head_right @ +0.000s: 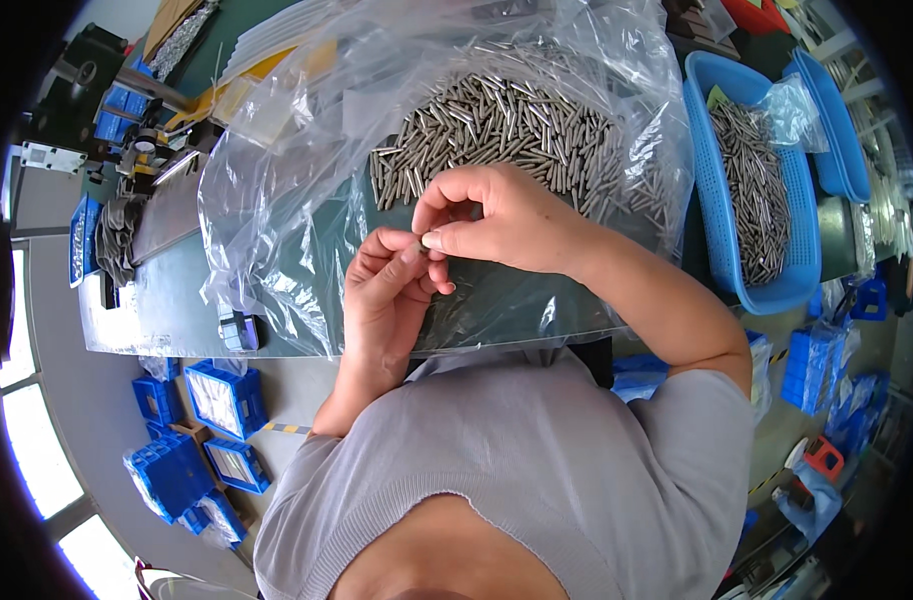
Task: Assembling small metal pins into metal base components at an industrial workstation.
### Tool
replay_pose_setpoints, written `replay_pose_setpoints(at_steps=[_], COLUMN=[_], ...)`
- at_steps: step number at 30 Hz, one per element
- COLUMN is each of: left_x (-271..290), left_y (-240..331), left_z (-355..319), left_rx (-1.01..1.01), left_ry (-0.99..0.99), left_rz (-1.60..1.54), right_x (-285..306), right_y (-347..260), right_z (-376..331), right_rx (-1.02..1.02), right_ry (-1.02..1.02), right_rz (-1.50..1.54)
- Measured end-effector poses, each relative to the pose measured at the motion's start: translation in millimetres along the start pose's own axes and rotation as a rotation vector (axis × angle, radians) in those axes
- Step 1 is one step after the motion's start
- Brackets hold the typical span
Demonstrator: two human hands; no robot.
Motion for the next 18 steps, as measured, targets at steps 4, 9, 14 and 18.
replay_pose_setpoints(at_steps=[4,9,14,18], left_x=[-0.6,1.3,4.0,2.2], left_y=[2.3,2.3,2.8,2.8], left_z=[-1.4,0.2,-0.6,0.0], left_rx=[-0.025,-0.03,-0.051,-0.078], left_ry=[0.005,0.029,0.045,0.026], left_rz=[0.014,-0.01,-0.011,0.006], right_x=[-2.8,5.5,0.1,0.0], right_y=[8.5,-8.4,-27.9,-32.9], right_z=[1.8,0.3,-7.9,-11.3], right_rx=[-0.06,0.206,0.385,0.427], right_ry=[-0.047,0.118,0.188,0.198], right_rz=[0.174,-0.155,-0.348,-0.43])
Point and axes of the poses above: each hand's wrist, its own z-axis towards the middle knuckle, its own x-axis out of the back of the hand, y = z × x, the point moved 9 cm from there along z, towards the middle knuckle, and after that the axes turned 10 degrees about y, right-handed, at the moved point
